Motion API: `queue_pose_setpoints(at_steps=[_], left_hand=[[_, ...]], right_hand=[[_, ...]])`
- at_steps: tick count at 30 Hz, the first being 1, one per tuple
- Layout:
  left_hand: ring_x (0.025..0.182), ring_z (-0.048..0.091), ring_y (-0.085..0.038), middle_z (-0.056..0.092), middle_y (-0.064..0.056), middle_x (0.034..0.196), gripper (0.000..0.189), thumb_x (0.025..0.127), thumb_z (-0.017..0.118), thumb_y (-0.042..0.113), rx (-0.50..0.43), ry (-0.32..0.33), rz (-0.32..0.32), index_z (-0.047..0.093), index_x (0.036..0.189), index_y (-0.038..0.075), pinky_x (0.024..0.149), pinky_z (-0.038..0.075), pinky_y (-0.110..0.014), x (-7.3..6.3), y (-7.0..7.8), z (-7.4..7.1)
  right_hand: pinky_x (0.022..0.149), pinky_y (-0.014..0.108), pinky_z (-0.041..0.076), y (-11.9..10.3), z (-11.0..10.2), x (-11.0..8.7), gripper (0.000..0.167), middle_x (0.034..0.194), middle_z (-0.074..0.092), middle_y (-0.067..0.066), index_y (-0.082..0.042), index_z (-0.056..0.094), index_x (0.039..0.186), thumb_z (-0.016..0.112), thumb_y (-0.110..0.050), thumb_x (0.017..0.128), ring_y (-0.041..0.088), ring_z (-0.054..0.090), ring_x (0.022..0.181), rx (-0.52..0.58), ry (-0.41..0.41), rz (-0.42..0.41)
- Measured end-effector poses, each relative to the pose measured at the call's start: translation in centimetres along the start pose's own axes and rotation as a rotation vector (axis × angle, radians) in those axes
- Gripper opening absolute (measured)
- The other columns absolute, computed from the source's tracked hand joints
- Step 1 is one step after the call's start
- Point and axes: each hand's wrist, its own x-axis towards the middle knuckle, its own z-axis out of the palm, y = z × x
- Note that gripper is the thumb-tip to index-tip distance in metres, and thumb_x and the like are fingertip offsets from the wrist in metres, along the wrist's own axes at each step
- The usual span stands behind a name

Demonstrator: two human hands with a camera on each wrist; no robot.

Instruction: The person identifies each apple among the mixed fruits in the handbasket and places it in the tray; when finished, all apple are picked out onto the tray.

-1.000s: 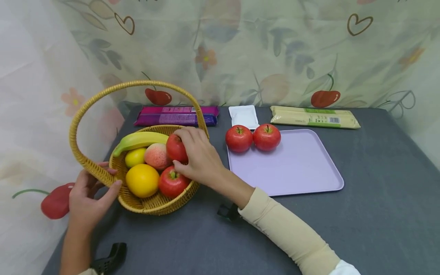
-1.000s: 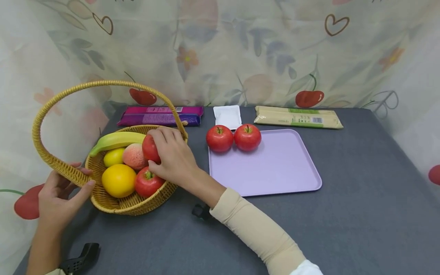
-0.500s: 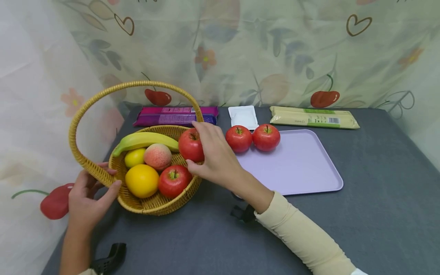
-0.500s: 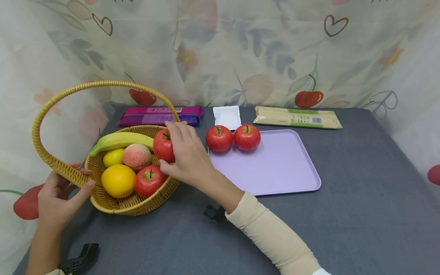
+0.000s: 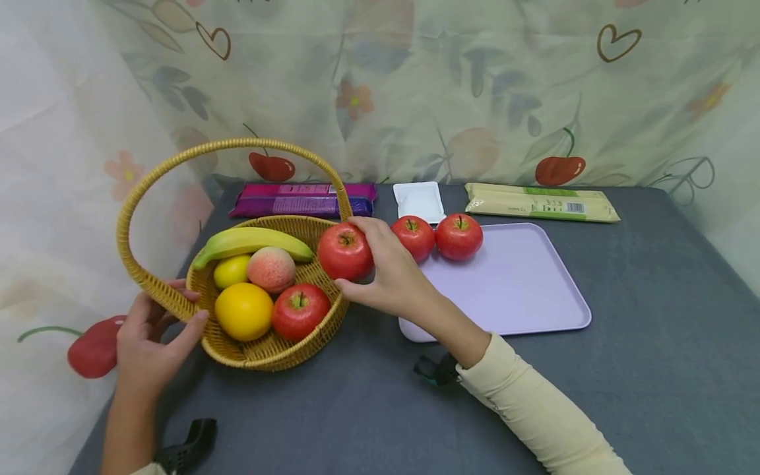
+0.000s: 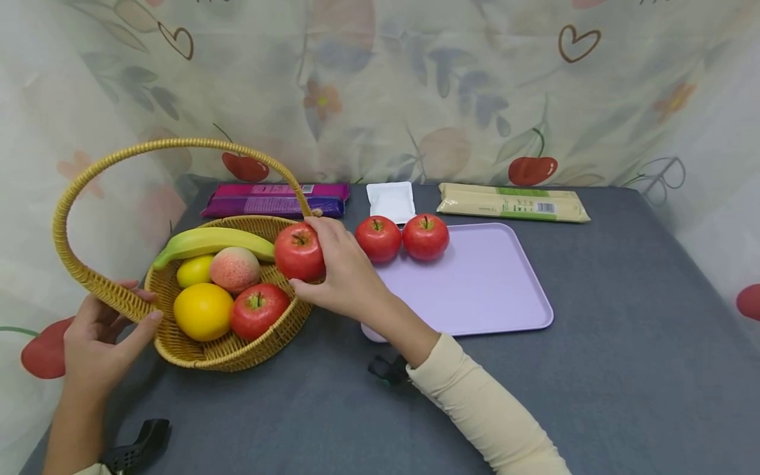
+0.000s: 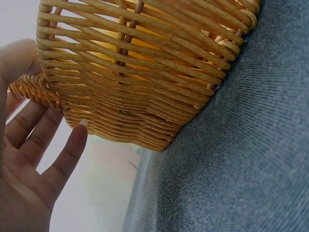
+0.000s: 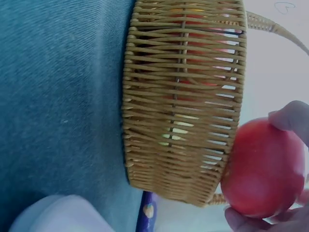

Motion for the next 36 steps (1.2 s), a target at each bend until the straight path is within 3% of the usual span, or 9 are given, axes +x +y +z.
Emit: queue_pose_setpoints(at_steps=[5,11,16,27,36], left_hand=[[0.099,0.064,-0.016,0.063,-0.021,0.112,0.06,0.073,0.074,-0.019,0.013,-0.003,-0.007,0.055,0.129,-0.011,0.087,0.05,-0.015,-0.1,0.0,0.0],[0.099,0.063,-0.016,0.063,-0.021,0.112,0.059,0.074,0.074,-0.018,0.01,-0.001,-0.01,0.056,0.129,-0.01,0.087,0.05,-0.014,0.0,0.3,0.0],[0.101,0.063,-0.017,0.063,-0.018,0.113,0.06,0.075,0.075,-0.016,0.04,-0.015,-0.057,0.055,0.131,-0.008,0.089,0.05,-0.015,0.1,0.5,-0.1],[0.099,0.064,-0.014,0.065,-0.008,0.111,0.06,0.073,0.074,-0.019,0.055,-0.009,-0.061,0.056,0.129,-0.008,0.087,0.05,-0.015,0.0,0.6,0.0],[0.099,0.064,-0.016,0.063,-0.018,0.112,0.059,0.074,0.075,-0.017,0.046,-0.01,-0.026,0.056,0.13,-0.008,0.088,0.05,-0.015,0.0,0.3,-0.1]], right_hand=[[0.094,0.043,0.053,0.4,-0.5,-0.4,0.09,0.138,0.05,0.009,-0.007,0.037,0.149,0.084,-0.031,0.077,0.02,0.052,0.122,0.048,-0.002,0.101],[0.094,0.044,0.053,1.5,-1.6,-1.0,0.087,0.134,0.053,0.009,-0.006,0.041,0.146,0.086,-0.028,0.075,0.021,0.054,0.118,0.043,0.046,0.106],[0.095,0.046,0.052,2.4,-2.9,-1.3,0.086,0.136,0.053,0.011,-0.005,0.043,0.145,0.087,-0.027,0.074,0.023,0.052,0.121,-0.001,0.08,0.127],[0.095,0.052,0.051,4.4,-7.7,-0.9,0.084,0.138,0.05,0.014,-0.002,0.042,0.144,0.086,-0.021,0.074,0.029,0.05,0.123,-0.003,0.188,0.215],[0.096,0.055,0.05,6.2,-12.4,-1.6,0.084,0.141,0.045,0.013,-0.004,0.035,0.147,0.082,-0.018,0.08,0.031,0.045,0.128,0.021,0.284,0.384]])
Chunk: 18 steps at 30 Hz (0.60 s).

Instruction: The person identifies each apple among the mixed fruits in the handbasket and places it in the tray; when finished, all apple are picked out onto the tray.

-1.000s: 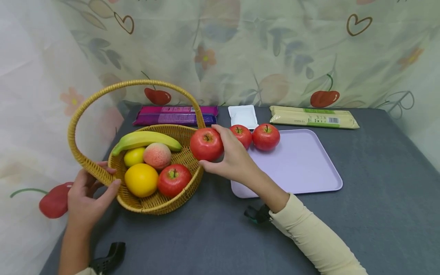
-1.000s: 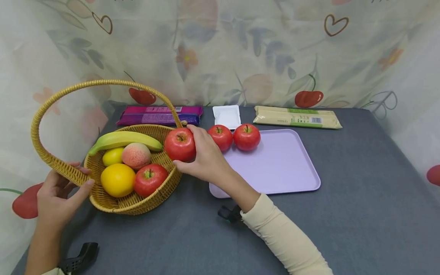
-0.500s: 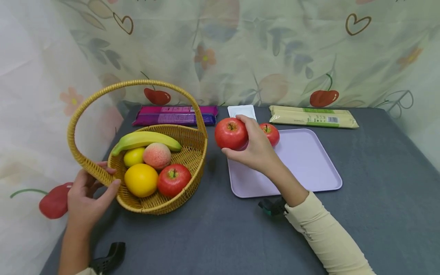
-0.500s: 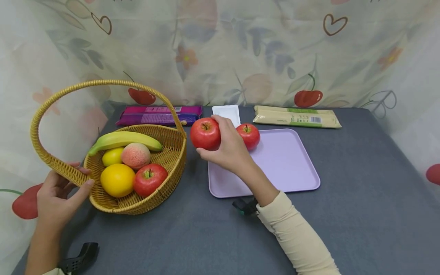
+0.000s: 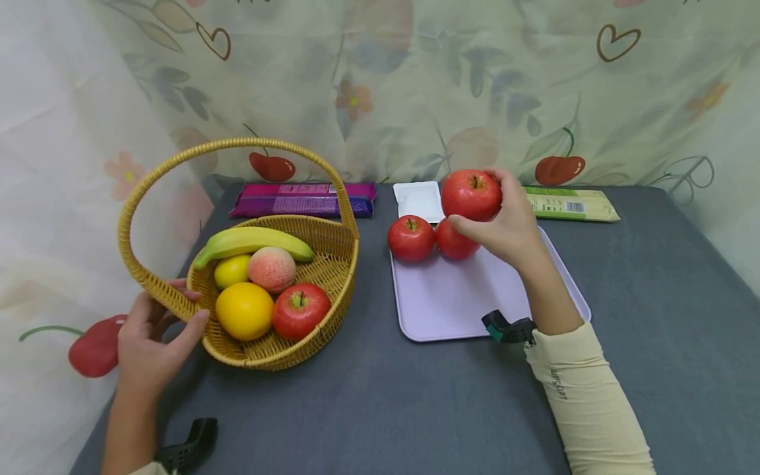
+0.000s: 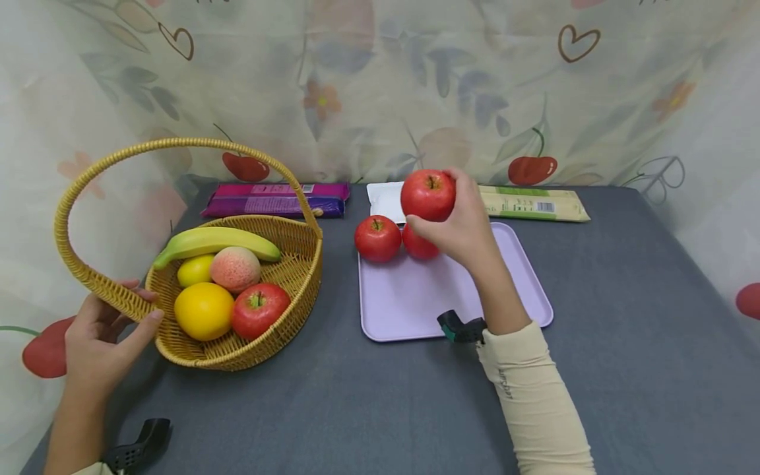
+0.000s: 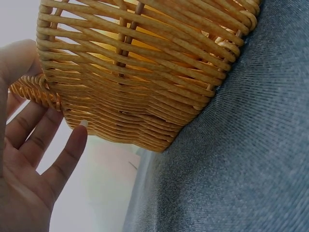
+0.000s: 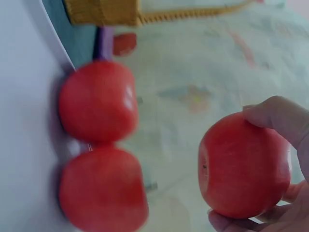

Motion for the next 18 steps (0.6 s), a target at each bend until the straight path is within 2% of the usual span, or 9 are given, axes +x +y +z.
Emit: queue_pose_setpoints(at_steps=[6,9,14,18], left_hand=[[0.099,0.063,-0.016,0.062,-0.02,0.111,0.058,0.074,0.074,-0.016,-0.021,0.006,0.029,0.056,0.129,-0.009,0.088,0.05,-0.015,0.1,0.0,0.1],[0.099,0.063,-0.016,0.063,-0.019,0.111,0.058,0.074,0.074,-0.016,-0.013,0.006,0.021,0.056,0.129,-0.009,0.087,0.05,-0.015,0.0,-0.1,0.1],[0.1,0.063,-0.015,0.063,-0.019,0.112,0.059,0.075,0.075,-0.015,0.012,-0.002,-0.021,0.055,0.13,-0.008,0.087,0.05,-0.015,0.0,-0.1,0.0],[0.1,0.063,-0.015,0.063,-0.016,0.113,0.059,0.075,0.075,-0.015,0.012,-0.005,-0.035,0.055,0.131,-0.008,0.088,0.05,-0.015,0.0,0.1,0.0]], right_hand=[[0.098,0.056,0.049,1.9,-2.5,0.5,0.09,0.147,0.04,0.015,-0.006,0.028,0.151,0.082,-0.02,0.081,0.034,0.039,0.134,-0.044,0.041,0.124],[0.099,0.058,0.047,3.1,-3.2,0.8,0.092,0.149,0.036,0.018,-0.004,0.024,0.152,0.081,-0.018,0.082,0.038,0.035,0.137,-0.059,0.04,0.182],[0.1,0.06,0.045,5.7,-3.4,1.2,0.092,0.147,0.035,0.024,0.002,0.021,0.151,0.08,-0.015,0.082,0.043,0.035,0.135,-0.075,0.012,0.259],[0.103,0.06,0.042,8.9,-2.8,1.5,0.094,0.141,0.037,0.03,0.004,0.019,0.148,0.08,-0.022,0.082,0.046,0.039,0.13,-0.131,-0.07,0.333]])
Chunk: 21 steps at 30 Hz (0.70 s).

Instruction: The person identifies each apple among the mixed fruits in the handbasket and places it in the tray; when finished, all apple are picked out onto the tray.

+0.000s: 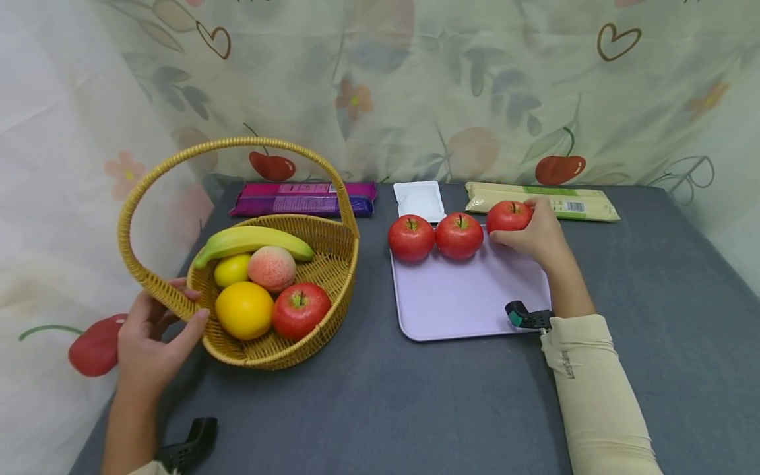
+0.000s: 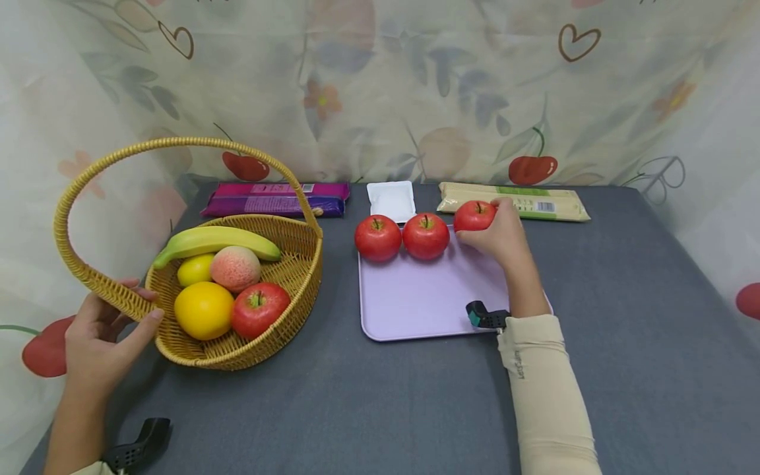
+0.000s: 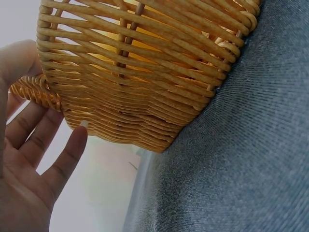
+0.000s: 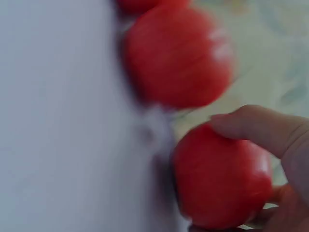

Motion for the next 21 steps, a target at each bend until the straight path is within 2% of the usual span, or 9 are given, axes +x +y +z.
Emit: queue_pose_setpoints(at_steps=[5,10,14,21], left_hand=[[0.099,0.063,-0.015,0.064,-0.016,0.111,0.057,0.075,0.074,-0.016,-0.026,0.01,0.033,0.056,0.129,-0.009,0.087,0.05,-0.014,0.0,0.0,0.1],[0.1,0.063,-0.016,0.064,-0.016,0.111,0.058,0.075,0.074,-0.016,-0.02,0.012,0.024,0.056,0.129,-0.009,0.087,0.05,-0.015,0.0,0.0,0.1],[0.101,0.063,-0.016,0.064,-0.012,0.113,0.059,0.076,0.075,-0.014,0.004,-0.003,-0.02,0.055,0.131,-0.007,0.088,0.05,-0.015,-0.1,0.0,-0.1],[0.1,0.063,-0.016,0.064,-0.013,0.112,0.059,0.075,0.074,-0.015,0.013,-0.003,-0.008,0.055,0.13,-0.008,0.087,0.05,-0.015,0.0,0.1,0.0]], right_hand=[[0.103,0.06,0.04,1.9,0.9,0.8,0.097,0.135,0.039,0.034,0.002,0.013,0.144,0.081,-0.025,0.081,0.049,0.042,0.125,-0.043,-0.066,0.02],[0.103,0.061,0.04,1.4,0.8,0.6,0.099,0.134,0.038,0.034,0.004,0.011,0.144,0.082,-0.022,0.08,0.05,0.041,0.125,-0.066,-0.082,0.007],[0.103,0.062,0.04,1.0,0.5,0.3,0.098,0.135,0.036,0.033,0.005,0.013,0.143,0.082,-0.022,0.08,0.049,0.039,0.126,-0.098,-0.105,0.008],[0.104,0.062,0.038,0.9,0.2,0.1,0.098,0.135,0.036,0.034,0.007,0.016,0.142,0.084,-0.024,0.079,0.049,0.039,0.126,-0.096,-0.137,-0.011]])
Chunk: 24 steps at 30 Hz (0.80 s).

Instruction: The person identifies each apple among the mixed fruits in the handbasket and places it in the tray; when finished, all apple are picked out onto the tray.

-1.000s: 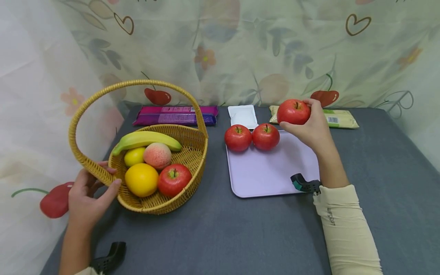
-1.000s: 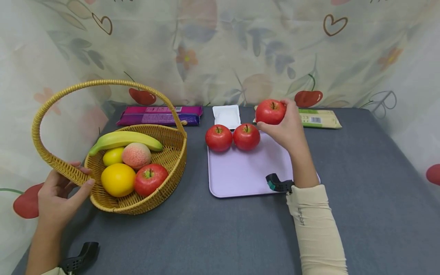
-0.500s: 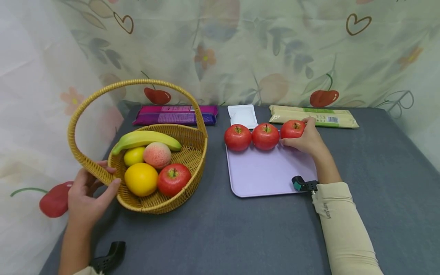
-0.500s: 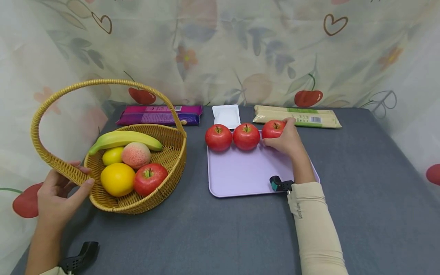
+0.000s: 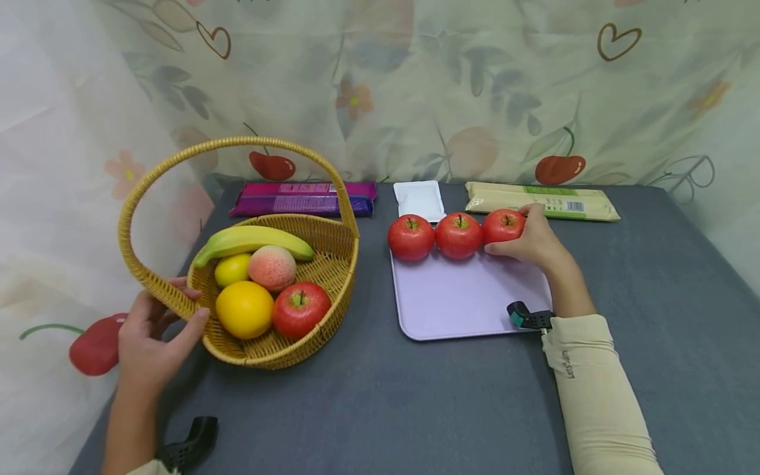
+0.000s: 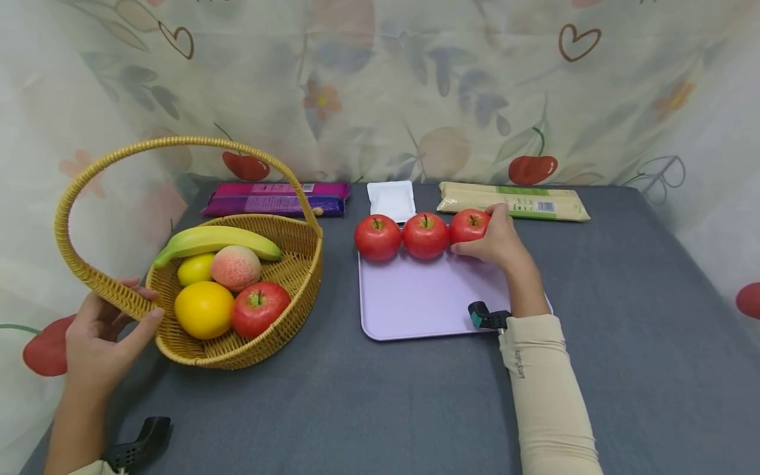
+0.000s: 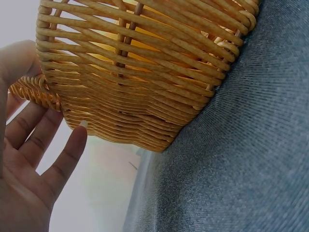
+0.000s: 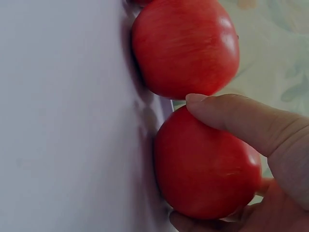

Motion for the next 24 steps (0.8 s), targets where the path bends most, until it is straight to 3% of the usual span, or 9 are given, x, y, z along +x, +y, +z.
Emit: queue_pose_setpoints(at_steps=[5,10,13,16,20,24], left_hand=[[0.102,0.063,-0.015,0.064,-0.012,0.114,0.061,0.076,0.076,-0.014,0.0,-0.008,-0.037,0.054,0.132,-0.007,0.088,0.05,-0.016,0.0,0.1,0.0],[0.101,0.063,-0.016,0.064,-0.014,0.114,0.06,0.075,0.075,-0.014,-0.001,-0.007,-0.033,0.054,0.132,-0.007,0.088,0.05,-0.016,0.0,0.2,0.0],[0.1,0.063,-0.016,0.064,-0.012,0.113,0.059,0.075,0.075,-0.015,-0.007,-0.003,-0.014,0.055,0.131,-0.007,0.087,0.05,-0.015,0.0,0.2,0.0],[0.099,0.063,-0.016,0.064,-0.013,0.112,0.058,0.075,0.074,-0.016,-0.022,0.002,0.016,0.056,0.13,-0.008,0.087,0.05,-0.015,0.1,0.2,0.1],[0.099,0.063,-0.016,0.063,-0.018,0.112,0.058,0.075,0.074,-0.016,-0.041,0.009,0.056,0.056,0.129,-0.01,0.087,0.05,-0.015,0.2,0.1,0.1],[0.099,0.063,-0.016,0.063,-0.018,0.112,0.058,0.075,0.074,-0.016,-0.035,0.008,0.048,0.055,0.129,-0.009,0.087,0.05,-0.015,0.1,-0.1,0.0]], right_hand=[[0.105,0.064,0.037,-0.5,-0.1,0.0,0.104,0.139,0.033,0.034,0.006,0.012,0.149,0.084,-0.024,0.079,0.049,0.035,0.129,-0.027,-0.004,-0.014],[0.104,0.069,0.035,-2.5,-0.2,-0.6,0.11,0.151,0.024,0.03,-0.001,0.012,0.157,0.084,-0.028,0.079,0.048,0.027,0.137,-0.113,0.078,-0.095],[0.106,0.068,0.033,-4.7,-0.1,-1.6,0.102,0.154,0.024,0.026,-0.002,0.023,0.156,0.084,-0.029,0.079,0.044,0.023,0.142,-0.129,0.143,-0.189],[0.109,0.063,0.032,-6.8,0.2,-2.6,0.086,0.151,0.034,0.023,0.0,0.038,0.149,0.083,-0.027,0.081,0.039,0.029,0.14,-0.114,0.166,-0.3],[0.107,0.056,0.038,-9.4,1.5,-3.8,0.062,0.138,0.054,0.018,-0.001,0.055,0.137,0.079,-0.026,0.086,0.035,0.046,0.131,-0.099,0.098,-0.42],[0.101,0.049,0.046,-11.9,4.3,-5.0,0.047,0.124,0.065,0.014,-0.002,0.066,0.125,0.08,-0.023,0.086,0.031,0.058,0.118,-0.087,-0.013,-0.56]])
